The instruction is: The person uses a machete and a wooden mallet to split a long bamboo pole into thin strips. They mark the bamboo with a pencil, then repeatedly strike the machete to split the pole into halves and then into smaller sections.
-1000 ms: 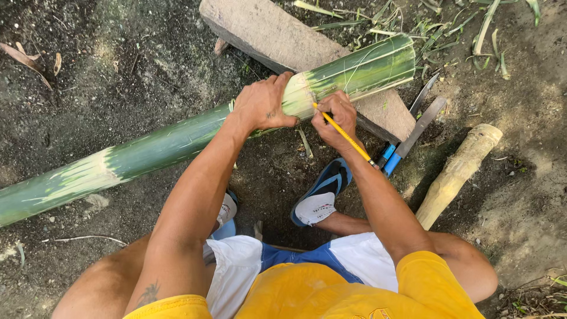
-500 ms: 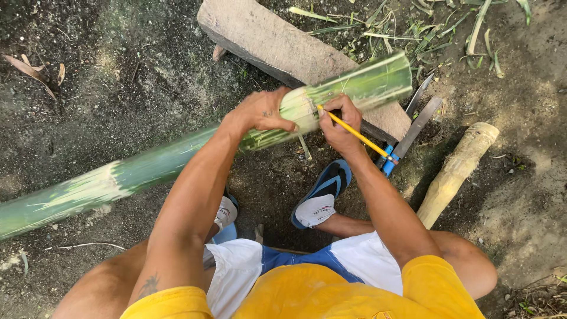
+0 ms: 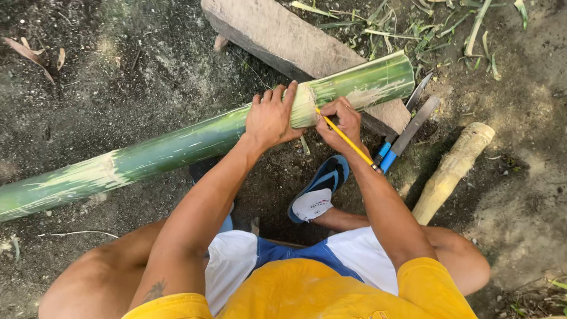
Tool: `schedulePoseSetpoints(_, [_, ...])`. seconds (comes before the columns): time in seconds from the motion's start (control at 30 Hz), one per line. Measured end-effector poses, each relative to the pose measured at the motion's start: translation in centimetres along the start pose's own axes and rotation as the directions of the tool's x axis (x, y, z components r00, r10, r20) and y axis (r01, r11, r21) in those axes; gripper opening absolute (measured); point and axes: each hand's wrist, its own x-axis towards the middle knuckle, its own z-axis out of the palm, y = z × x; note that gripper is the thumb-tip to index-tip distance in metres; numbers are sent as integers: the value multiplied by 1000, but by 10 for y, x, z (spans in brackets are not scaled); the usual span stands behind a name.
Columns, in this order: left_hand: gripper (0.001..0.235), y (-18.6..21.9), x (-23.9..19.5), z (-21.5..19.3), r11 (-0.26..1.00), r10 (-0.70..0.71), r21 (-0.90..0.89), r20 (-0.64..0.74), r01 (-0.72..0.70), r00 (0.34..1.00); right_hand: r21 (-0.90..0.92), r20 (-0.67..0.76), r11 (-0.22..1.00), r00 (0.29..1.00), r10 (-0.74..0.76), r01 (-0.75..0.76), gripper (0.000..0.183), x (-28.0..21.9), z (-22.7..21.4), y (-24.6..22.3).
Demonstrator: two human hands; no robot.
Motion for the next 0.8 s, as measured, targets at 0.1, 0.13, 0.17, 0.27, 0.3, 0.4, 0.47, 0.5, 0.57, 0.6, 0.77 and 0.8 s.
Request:
schedulePoseSetpoints(0.1, [119, -3, 0, 0, 1000, -13, -6, 33, 13, 999, -64, 18, 998, 1000, 9, -8, 17, 7, 5, -1])
schedulePoseSetpoints(0.13, [119, -2, 2, -1, 1000, -19, -12, 49, 20, 999, -70, 12, 998, 1000, 0, 1, 18, 8, 5, -3])
schedulePoseSetpoints(0.17, [120, -1, 5, -3, 1000, -18, -8, 51, 19, 999, -75, 6, 997, 1000, -9, 9, 19, 10, 7, -5])
schedulePoseSetpoints(0.27, [121, 0, 3, -5, 1000, -27, -8, 59, 28, 998, -72, 21, 997, 999, -27, 29, 20, 11, 9, -8])
schedulePoseSetpoints(0.3, [121, 0, 2, -5, 1000, -29, -10, 59, 29, 998, -69, 30, 997, 999, -32, 34, 20, 9, 8, -8])
schedulePoseSetpoints(0.4, [123, 0, 4, -6, 1000, -24, -6, 65, 25, 998, -84, 68, 996, 997, -22, 28, 20, 9, 6, -6])
schedulePoseSetpoints(0.47, [123, 0, 5, -6, 1000, -21, -5, 67, 22, 998, -110, 45, 993, 998, -43, 47, 19, 10, 9, -3])
schedulePoseSetpoints(0.5, [123, -1, 5, -6, 1000, -18, -5, 64, 18, 998, -124, 33, 991, 998, -54, 58, 18, 9, 10, -2])
schedulePoseSetpoints(0.57, [119, -3, 6, -7, 1000, -4, -18, 46, 5, 999, -44, -41, 998, 999, 35, -36, 17, 8, 14, -3])
schedulePoseSetpoints(0.6, [116, -4, 7, -8, 999, 3, -33, 28, -2, 1000, 1, -72, 997, 994, 78, -78, 17, 9, 16, -3])
schedulePoseSetpoints(0.77, [104, -19, 19, -19, 992, 34, -124, 31, -30, 999, 6, -57, 1000, 998, 26, -26, 19, 9, 8, 0])
schedulePoseSetpoints(0.8, [103, -21, 21, -20, 989, 43, -144, 23, -39, 999, 17, -42, 1000, 999, 21, -20, 19, 7, 7, 1])
